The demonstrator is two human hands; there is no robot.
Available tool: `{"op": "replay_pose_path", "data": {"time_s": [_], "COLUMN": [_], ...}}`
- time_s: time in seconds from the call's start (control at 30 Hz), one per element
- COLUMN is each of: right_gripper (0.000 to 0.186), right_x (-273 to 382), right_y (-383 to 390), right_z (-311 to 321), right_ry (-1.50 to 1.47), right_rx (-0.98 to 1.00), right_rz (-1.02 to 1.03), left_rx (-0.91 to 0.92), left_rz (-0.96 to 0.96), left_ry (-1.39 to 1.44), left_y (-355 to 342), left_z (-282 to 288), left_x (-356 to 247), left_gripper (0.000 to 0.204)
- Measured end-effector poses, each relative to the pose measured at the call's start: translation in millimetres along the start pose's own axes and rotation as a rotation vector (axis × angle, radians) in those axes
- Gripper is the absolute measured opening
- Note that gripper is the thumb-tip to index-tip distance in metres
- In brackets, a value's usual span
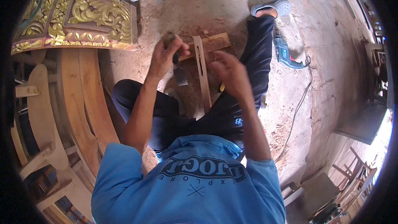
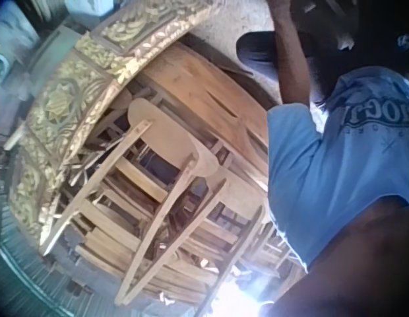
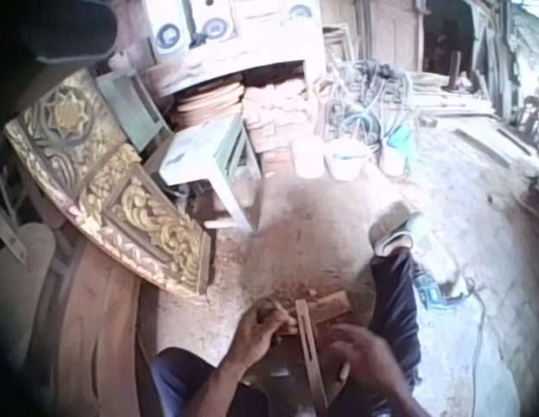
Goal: The person is sitting on the floor in a workshop, using a chisel and hammer to carve a small piece of wood. They repeatedly strike the chisel to shape the wood, occasionally adjusting its position.
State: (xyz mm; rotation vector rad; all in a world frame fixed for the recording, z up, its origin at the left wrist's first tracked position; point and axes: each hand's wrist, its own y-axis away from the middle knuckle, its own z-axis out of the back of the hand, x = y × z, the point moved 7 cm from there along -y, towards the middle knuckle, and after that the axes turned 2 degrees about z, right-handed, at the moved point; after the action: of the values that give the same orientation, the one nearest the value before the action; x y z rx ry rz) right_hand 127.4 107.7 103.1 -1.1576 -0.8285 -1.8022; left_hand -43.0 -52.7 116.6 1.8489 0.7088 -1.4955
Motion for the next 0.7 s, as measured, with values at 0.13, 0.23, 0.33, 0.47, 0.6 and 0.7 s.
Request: {"op": "replay_pose_path", "data": {"time_s": [0.13,0.23,0.33,0.47,0.6,0.7], "right_gripper": [0.032,0.035,0.051,0.046,0.043,0.04], "right_x": [-143.6,-304.1,-441.7,-483.4,-445.3,-389.7], "right_y": [31.3,103.3,206.7,263.8,239.9,210.8], "right_z": [121.3,153.6,101.6,22.9,26.5,65.3], "right_ry": [0.228,0.598,0.459,0.114,0.012,-0.049], "right_rx": [-0.525,-0.585,-0.349,-0.348,-0.212,-0.216], "right_rz": [0.011,-0.437,-0.95,-0.978,-1.1,-1.075], "left_rx": [-0.166,-0.158,-0.062,0.025,-0.003,-0.086], "left_rz": [-0.047,-0.065,-0.013,-0.015,0.046,-0.065], "left_ry": [-0.118,-0.001,-0.115,-0.267,-0.358,-0.492], "left_y": [3.8,2.1,0.3,5.4,3.4,-2.1], "left_z": [38.7,49.6,46.1,33.5,33.0,44.4], "left_x": [-4.9,-5.1,0.7,11.8,28.7,26.7], "left_gripper": [0.036,0.037,0.041,0.045,0.053,0.055]}}
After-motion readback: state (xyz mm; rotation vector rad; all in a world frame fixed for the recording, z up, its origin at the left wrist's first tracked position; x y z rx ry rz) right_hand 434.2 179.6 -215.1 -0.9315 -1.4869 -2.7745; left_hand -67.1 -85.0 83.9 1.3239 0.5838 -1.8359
